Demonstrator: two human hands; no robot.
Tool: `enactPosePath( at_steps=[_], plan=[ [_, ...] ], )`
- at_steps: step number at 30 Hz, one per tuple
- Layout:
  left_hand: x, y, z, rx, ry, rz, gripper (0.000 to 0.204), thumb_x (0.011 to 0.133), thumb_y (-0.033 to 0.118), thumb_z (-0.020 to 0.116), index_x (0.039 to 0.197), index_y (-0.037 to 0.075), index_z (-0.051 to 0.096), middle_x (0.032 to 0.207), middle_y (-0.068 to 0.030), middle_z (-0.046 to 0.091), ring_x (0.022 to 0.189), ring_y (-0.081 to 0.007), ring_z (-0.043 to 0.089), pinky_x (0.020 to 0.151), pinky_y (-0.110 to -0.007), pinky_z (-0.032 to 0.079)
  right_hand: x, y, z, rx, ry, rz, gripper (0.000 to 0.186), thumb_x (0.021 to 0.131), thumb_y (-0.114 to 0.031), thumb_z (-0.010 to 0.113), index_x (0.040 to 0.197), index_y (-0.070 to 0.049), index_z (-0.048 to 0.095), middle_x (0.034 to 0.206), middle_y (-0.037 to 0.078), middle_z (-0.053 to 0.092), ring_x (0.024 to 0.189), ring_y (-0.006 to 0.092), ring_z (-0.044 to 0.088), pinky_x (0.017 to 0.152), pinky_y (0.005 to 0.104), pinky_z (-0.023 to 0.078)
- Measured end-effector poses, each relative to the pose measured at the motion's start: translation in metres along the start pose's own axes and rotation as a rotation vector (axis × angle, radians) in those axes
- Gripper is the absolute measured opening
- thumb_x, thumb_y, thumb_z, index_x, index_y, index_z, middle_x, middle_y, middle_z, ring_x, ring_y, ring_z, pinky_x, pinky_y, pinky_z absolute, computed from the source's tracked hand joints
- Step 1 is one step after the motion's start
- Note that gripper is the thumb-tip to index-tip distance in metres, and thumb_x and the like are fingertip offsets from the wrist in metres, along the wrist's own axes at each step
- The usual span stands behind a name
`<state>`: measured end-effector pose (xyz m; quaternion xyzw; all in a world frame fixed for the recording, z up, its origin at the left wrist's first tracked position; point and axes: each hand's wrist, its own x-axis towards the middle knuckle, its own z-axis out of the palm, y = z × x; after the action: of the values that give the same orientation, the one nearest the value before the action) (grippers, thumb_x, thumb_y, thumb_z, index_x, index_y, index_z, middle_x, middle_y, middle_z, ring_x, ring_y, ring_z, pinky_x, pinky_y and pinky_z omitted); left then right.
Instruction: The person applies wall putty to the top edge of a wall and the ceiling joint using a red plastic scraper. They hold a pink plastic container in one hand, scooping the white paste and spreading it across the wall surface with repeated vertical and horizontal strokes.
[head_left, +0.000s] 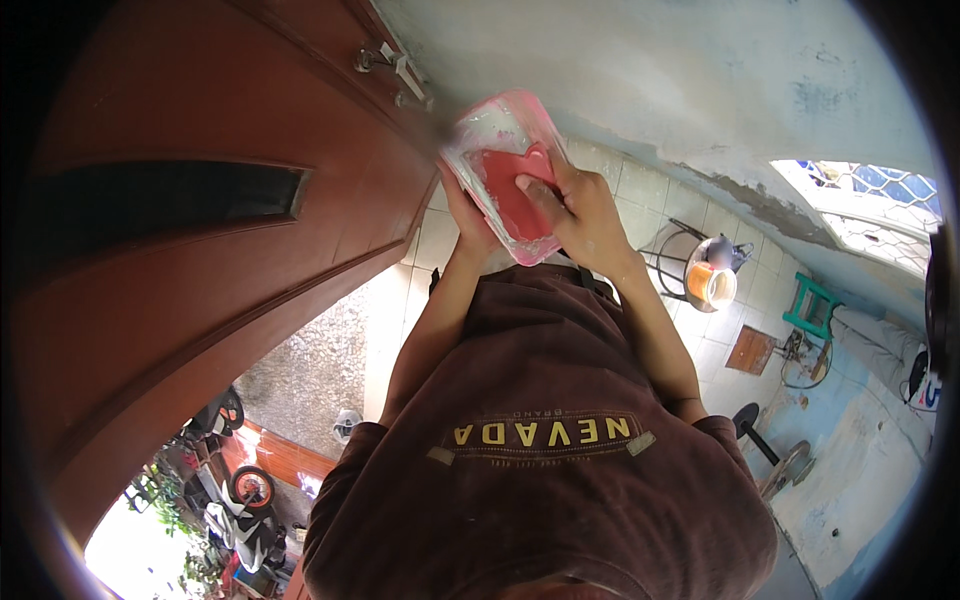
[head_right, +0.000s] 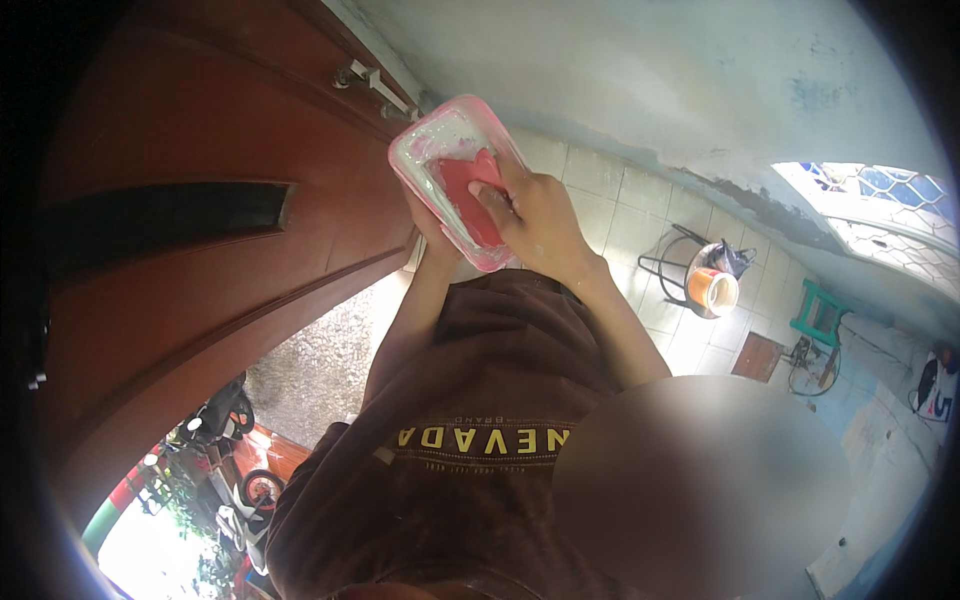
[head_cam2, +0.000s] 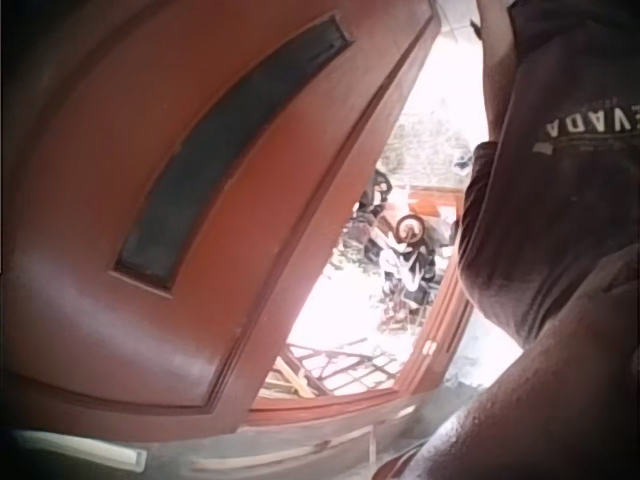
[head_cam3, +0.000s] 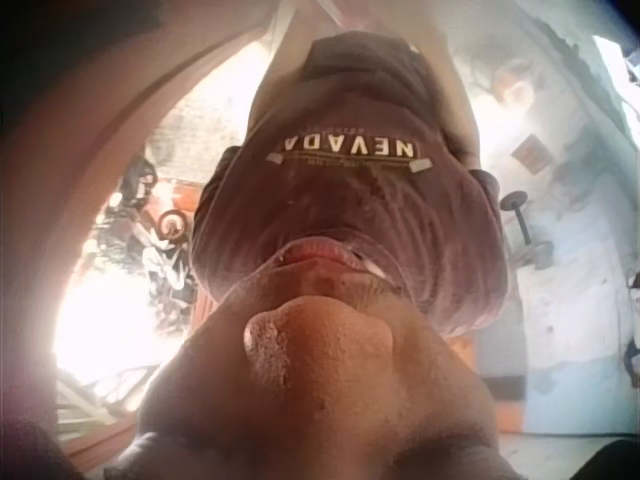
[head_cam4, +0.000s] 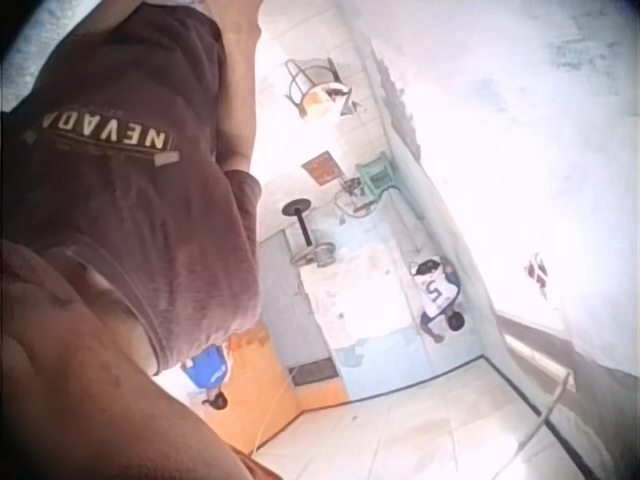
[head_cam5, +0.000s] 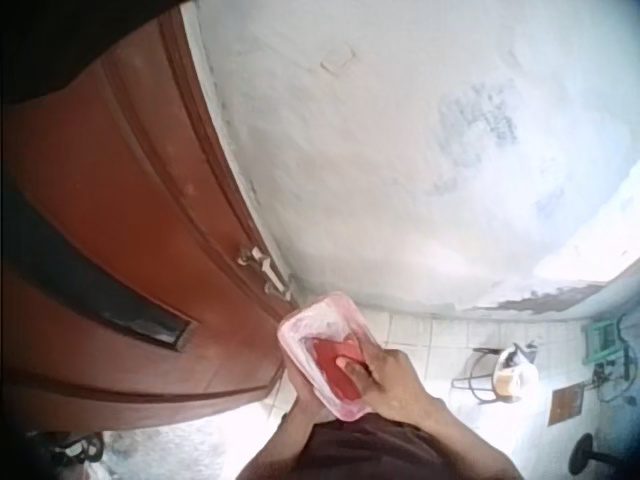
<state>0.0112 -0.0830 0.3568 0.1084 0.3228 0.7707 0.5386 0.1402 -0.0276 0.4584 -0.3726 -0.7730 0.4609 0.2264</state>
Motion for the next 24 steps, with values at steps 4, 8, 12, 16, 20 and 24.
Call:
enactPosePath(
  at_steps=[4, 8, 12, 16, 20, 24],
  plan=[
    [0.001, -0.002, 0.004, 0.101, -0.02, 0.107, 0.073, 0.095, 0.067, 0.026, 0.137, 0.009, 0.041, 0.13, -0.0099, 0.052, 0.119, -0.0236, 0.052, 0.101, -0.039, 0.043, -0.004, 0.012, -0.003, 0.328, 0.108, 0.114, 0.026, 0.093, -0.021, 0.059, 0.107, 0.001, 0.059, 0.073, 0.011, 0.063, 0.062, 0.0197, 0.057, 0.06, 0.0306, 0.045],
    [0.005, -0.006, 0.001, -0.105, -0.023, -0.033, 0.072, 0.096, 0.066, 0.027, 0.139, 0.01, 0.04, 0.131, -0.0088, 0.051, 0.122, -0.0227, 0.05, 0.102, -0.039, 0.043, -0.007, 0.028, -0.017, 0.773, 0.183, 0.281, 0.027, 0.093, -0.021, 0.061, 0.106, 0.003, 0.06, 0.088, 0.005, 0.065, 0.073, 0.0093, 0.058, 0.064, 0.0239, 0.046],
    [0.014, -0.016, -0.005, -0.161, -0.068, -0.081, 0.072, 0.096, 0.065, 0.028, 0.138, 0.008, 0.041, 0.132, -0.0094, 0.051, 0.121, -0.022, 0.051, 0.101, -0.038, 0.044, -0.008, 0.055, -0.02, 1.211, 0.143, 0.386, 0.023, 0.093, -0.016, 0.06, 0.106, 0.003, 0.06, 0.091, 0.007, 0.066, 0.076, 0.011, 0.063, 0.069, 0.0249, 0.05],
    [0.027, -0.028, -0.012, -0.143, -0.057, -0.112, 0.071, 0.097, 0.063, 0.029, 0.138, 0.007, 0.04, 0.133, -0.0097, 0.051, 0.12, -0.0223, 0.052, 0.101, -0.039, 0.044, -0.006, 0.067, -0.028, 1.397, 0.107, 0.398, 0.028, 0.095, -0.014, 0.057, 0.115, 0.004, 0.055, 0.103, 0.01, 0.065, 0.092, 0.0145, 0.064, 0.083, 0.028, 0.052],
    [0.043, -0.038, -0.037, -0.254, 0.024, -0.196, 0.071, 0.096, 0.064, 0.031, 0.14, 0.008, 0.038, 0.135, -0.01, 0.048, 0.123, -0.0241, 0.049, 0.103, -0.041, 0.042, 0.008, 0.077, -0.033, 1.435, 0.168, 0.4, 0.033, 0.095, -0.015, 0.056, 0.122, 0.003, 0.052, 0.109, 0.011, 0.064, 0.099, 0.016, 0.063, 0.089, 0.0292, 0.051],
    [0.041, -0.046, -0.101, -0.173, 0.102, -0.254, 0.074, 0.093, 0.068, 0.033, 0.143, 0.012, 0.036, 0.138, -0.009, 0.045, 0.127, -0.0275, 0.045, 0.106, -0.045, 0.039, 0.031, 0.122, -0.025, 1.432, 0.335, 0.471, 0.025, 0.093, -0.011, 0.059, 0.116, -0.001, 0.055, 0.106, 0.01, 0.064, 0.094, 0.0144, 0.063, 0.082, 0.0294, 0.052]
  ],
)
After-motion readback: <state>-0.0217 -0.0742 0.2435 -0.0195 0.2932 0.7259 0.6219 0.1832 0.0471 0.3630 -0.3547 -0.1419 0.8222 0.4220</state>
